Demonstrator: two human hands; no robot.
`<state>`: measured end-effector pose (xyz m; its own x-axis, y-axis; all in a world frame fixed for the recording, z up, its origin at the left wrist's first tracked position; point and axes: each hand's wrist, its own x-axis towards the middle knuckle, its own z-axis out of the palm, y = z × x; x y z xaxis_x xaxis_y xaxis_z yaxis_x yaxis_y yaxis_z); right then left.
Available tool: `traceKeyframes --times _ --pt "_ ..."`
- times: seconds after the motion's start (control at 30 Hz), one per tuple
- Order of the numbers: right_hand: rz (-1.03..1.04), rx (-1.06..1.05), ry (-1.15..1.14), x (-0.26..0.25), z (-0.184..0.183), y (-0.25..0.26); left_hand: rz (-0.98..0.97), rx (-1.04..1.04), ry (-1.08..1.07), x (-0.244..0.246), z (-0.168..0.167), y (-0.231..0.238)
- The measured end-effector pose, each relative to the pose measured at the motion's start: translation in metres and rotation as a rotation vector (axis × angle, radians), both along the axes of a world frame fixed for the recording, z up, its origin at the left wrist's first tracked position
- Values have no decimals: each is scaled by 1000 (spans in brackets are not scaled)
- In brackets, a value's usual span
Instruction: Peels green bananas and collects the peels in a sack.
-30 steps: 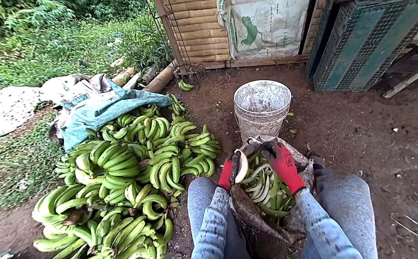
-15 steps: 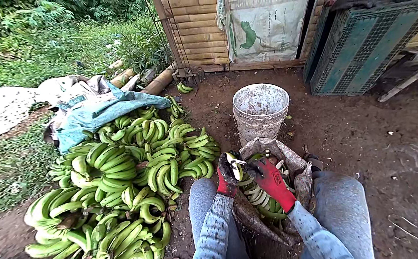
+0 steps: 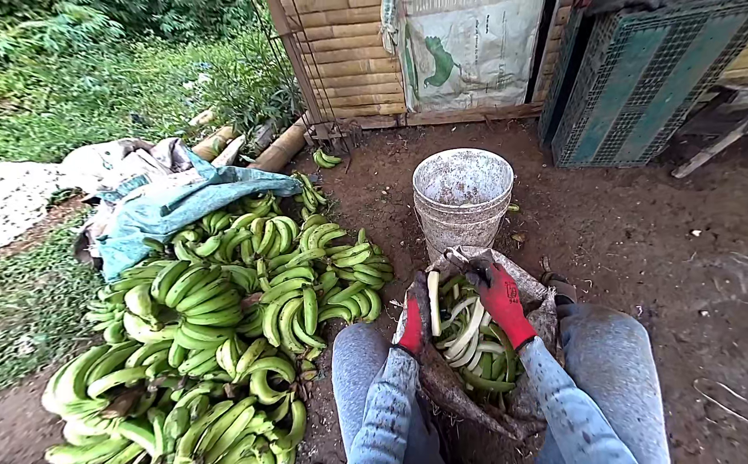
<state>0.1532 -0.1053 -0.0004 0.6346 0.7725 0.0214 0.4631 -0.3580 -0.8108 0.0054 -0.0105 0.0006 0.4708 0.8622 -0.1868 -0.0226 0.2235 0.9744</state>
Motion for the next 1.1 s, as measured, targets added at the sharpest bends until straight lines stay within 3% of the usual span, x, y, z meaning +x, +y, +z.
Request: traceKeyframes --times 0.07,0.17,0.3,0.47,0.63,0.73,0.83,0.93,1.1 --pt "206 130 30 -4 4 -15 -82 -375 -438 -5 0 20" --pt "555 150 -45 -9 12 -26 -226 -515 -704 -15 0 30" --pt "442 67 -205 -14 12 -15 -116 -321 -487 -6 4 14" --pt "145 -77 -101 -32 -2 3 -82 -138 -362 -6 -13 0" --pt "155 -10 -51 -29 -8 1 12 215 39 -13 -26 -1" --pt "-34 -64 9 -14 -13 -2 35 287 175 -7 -18 -16" --pt "-181 24 68 1 -10 -4 121 235 147 -7 -9 -17" --pt "-76 65 45 5 -1 -14 245 265 -20 13 22 2" --pt "13 -155 46 0 -19 -15 226 732 -128 88 131 79"
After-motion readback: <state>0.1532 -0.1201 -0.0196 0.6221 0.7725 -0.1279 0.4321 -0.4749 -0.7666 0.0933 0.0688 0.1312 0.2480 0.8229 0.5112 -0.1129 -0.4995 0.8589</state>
